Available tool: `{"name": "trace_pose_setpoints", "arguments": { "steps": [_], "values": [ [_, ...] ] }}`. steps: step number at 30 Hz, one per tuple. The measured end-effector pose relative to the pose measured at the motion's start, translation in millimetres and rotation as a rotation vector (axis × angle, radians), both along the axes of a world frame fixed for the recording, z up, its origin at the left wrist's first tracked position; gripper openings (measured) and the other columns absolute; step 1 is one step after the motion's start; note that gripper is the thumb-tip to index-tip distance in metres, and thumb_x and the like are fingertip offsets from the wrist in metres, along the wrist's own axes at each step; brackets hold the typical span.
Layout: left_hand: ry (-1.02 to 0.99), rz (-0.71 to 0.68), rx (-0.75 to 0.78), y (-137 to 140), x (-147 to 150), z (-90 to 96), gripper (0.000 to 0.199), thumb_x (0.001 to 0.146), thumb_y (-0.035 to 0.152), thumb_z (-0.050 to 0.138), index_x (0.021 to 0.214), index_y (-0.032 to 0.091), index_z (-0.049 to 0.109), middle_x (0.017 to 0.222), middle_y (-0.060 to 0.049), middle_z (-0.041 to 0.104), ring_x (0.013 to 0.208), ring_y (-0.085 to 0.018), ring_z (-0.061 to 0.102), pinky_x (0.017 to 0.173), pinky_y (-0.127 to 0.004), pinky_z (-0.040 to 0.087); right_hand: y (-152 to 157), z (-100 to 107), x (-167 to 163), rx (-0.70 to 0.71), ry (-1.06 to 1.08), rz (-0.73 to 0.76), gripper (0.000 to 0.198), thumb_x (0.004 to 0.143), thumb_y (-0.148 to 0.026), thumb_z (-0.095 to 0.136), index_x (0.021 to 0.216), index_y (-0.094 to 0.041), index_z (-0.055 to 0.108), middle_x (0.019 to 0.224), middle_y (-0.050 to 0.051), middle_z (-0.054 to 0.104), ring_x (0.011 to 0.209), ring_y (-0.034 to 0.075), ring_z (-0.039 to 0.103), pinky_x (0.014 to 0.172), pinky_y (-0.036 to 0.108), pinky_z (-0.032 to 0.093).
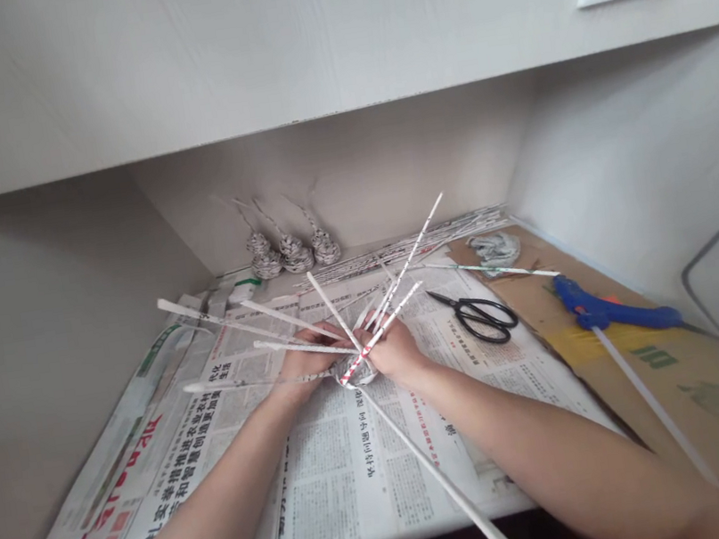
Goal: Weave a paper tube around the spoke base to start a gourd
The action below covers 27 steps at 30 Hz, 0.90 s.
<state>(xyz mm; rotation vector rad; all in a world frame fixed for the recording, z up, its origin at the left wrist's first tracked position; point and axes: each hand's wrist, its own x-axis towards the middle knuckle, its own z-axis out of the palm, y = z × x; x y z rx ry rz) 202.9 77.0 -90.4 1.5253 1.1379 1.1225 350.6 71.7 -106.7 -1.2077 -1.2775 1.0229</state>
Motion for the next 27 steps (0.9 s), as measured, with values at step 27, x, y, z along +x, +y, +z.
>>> {"name": "trace_pose_setpoints", "arguments": {
  "steps": [27],
  "values": [
    [-0.122, -0.003, -0.303, -6.7, -5.2, 9.6, 0.023, 0.057, 0.026, 0.070, 0.075, 0.012, 0.066, 0.060, -0.003, 0.064, 0.052, -0.014, 0.056, 0.053, -0.026, 0.044, -15.0, 21.3, -10.4, -0.317, 0.293, 0.149, 0.013, 0.060, -0.025, 0.067, 0.070, -0.020, 0.060, 0.058, -0.001, 0.064, 0.044, 0.015, 0.056, 0.038, 0.027, 0.046]
  ]
}}
